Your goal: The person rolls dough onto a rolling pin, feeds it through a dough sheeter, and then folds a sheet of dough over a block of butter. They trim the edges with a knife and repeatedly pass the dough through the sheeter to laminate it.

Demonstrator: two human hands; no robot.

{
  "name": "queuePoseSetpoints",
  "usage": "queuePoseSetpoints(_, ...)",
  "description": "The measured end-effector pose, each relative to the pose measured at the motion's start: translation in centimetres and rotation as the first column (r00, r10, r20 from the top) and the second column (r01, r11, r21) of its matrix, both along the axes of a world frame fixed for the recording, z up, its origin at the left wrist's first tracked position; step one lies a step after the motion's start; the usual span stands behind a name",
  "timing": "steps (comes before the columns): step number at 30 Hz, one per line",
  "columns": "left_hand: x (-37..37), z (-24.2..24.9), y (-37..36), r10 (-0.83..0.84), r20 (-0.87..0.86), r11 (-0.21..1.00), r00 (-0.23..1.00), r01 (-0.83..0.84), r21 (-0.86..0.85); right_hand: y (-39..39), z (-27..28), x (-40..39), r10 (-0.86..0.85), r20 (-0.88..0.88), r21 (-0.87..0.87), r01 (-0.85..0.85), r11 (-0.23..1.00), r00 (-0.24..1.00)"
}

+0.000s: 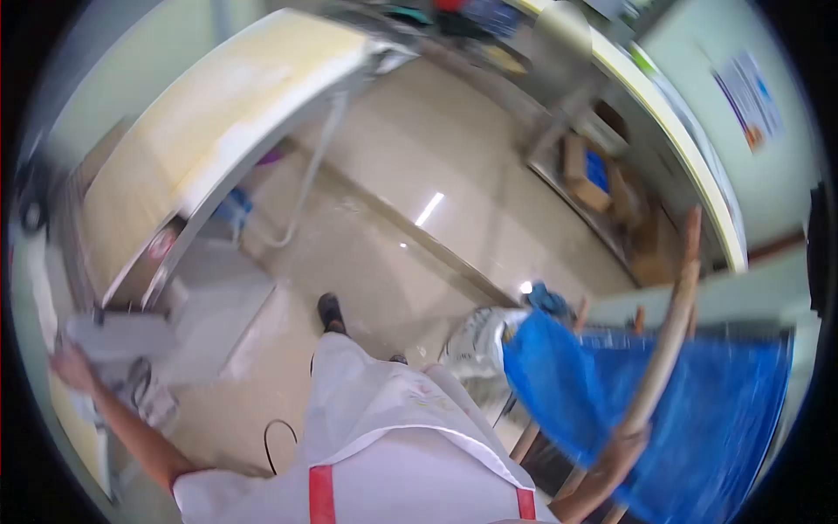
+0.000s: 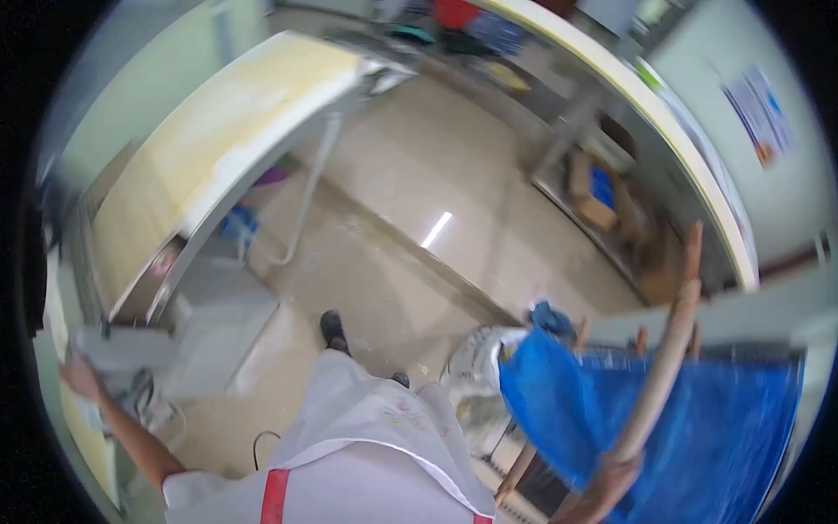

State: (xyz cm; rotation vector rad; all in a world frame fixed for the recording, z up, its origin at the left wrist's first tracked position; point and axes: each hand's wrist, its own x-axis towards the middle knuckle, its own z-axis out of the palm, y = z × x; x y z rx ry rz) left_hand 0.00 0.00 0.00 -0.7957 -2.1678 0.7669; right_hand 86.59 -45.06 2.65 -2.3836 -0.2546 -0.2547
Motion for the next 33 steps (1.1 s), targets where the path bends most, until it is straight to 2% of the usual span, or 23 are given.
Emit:
queuePoseSetpoints(1,-3.1,-1.0,0.0,-0.188,0.143,0.911,0.972,0.118,0.396,2.0,-4.9,-0.2,0.102,0.084,-0.102,-0.093,0.990,0.991)
queuePoseSetpoints(2,-6.2,-2.7,-0.4,-0.419,0.163,0.637,0.893,0.162,0.754,6.6,-8.1,-0.4,0.240,-0.342,0.129,-0.207,0.970,0.909)
queuePoseSetpoints(3,-6.4,-2.3,-1.3,-0.437,0.075,0.615,0.896,0.237,0.752,11.0,-12.6,-1.3,0.303,-0.313,0.032,-0.308,0.951,0.900)
queuePoseSetpoints(4,-4.5,-1.4,-1.7,-0.460,-0.012,0.587,0.888,0.314,0.747,16.7,-14.7,-3.6,0.486,-0.394,0.357,-0.358,0.863,0.780)
queuePoseSetpoints(5,-2.8,-0.9,-1.4,-0.486,-0.098,0.553,0.868,0.393,0.735,23.0,-15.8,-5.3,0.579,-0.411,0.408,-0.426,0.807,0.704)
queuePoseSetpoints(6,-2.1,-0.7,-1.2,-0.495,-0.083,0.544,0.865,0.383,0.747,28.7,-15.4,-6.9,0.623,-0.475,0.486,-0.406,0.774,0.621)
queuePoseSetpoints(7,-1.9,-0.6,-1.5,-0.510,-0.074,0.532,0.857,0.381,0.756,33.7,-16.4,-6.7,0.660,-0.461,0.488,-0.451,0.747,0.593)
queuePoseSetpoints(8,-1.5,-0.3,-1.7,-0.530,-0.063,0.523,0.846,0.384,0.761,38.6,-15.3,-7.9,0.639,-0.458,0.406,-0.495,0.768,0.617)
queuePoseSetpoints(9,-0.5,0.0,-2.1,-0.602,-0.077,0.444,0.795,0.413,0.795,43.6,-13.6,-8.9,0.620,-0.452,0.315,-0.535,0.784,0.642)
queuePoseSetpoints(10,1.0,0.3,-1.9,-0.669,-0.098,0.356,0.737,0.433,0.828,48.8,-11.2,-9.9,0.739,-0.423,0.328,-0.671,0.665,0.525)
queuePoseSetpoints(11,4.0,1.5,-1.4,-0.705,-0.065,0.284,0.706,0.365,0.886,53.8,-9.2,-10.7,0.835,-0.390,0.336,-0.784,0.522,0.388)
queuePoseSetpoints(14,9.9,3.4,1.5,-0.783,-0.079,0.073,0.616,0.218,0.973,68.7,-9.6,-12.2,0.960,-0.135,0.209,-0.940,0.270,0.246)
queuePoseSetpoints(16,12.2,3.6,3.9,-0.828,-0.126,-0.034,0.547,0.175,0.984,76.4,-6.5,-17.4,0.972,-0.035,0.022,-0.972,0.234,0.233)
queuePoseSetpoints(18,14.1,3.4,7.4,-0.868,-0.190,-0.125,0.459,0.168,0.978,84.1,-6.9,-21.0,0.997,0.001,0.010,-0.997,0.079,0.079)
queuePoseSetpoints(21,16.3,2.9,13.4,-0.913,-0.169,-0.159,0.370,0.057,0.986,93.9,-8.1,-27.0,0.996,-0.087,-0.099,-0.995,0.002,0.010)
queuePoseSetpoints(25,18.7,2.5,22.0,-0.931,-0.082,-0.128,0.356,-0.107,0.986,104.3,-10.3,-33.3,0.984,-0.177,-0.188,-0.980,-0.060,-0.026)
queuePoseSetpoints(30,20.1,2.1,33.1,-0.912,0.256,0.238,0.319,-0.094,0.967,112.7,-14.0,-37.7,0.965,-0.249,-0.221,-0.966,-0.134,-0.077)
queuePoseSetpoints(33,21.6,1.5,42.4,-0.905,0.408,0.403,0.119,-0.069,0.913,113.9,-14.4,-38.8,0.947,-0.319,-0.258,-0.957,-0.133,-0.045)
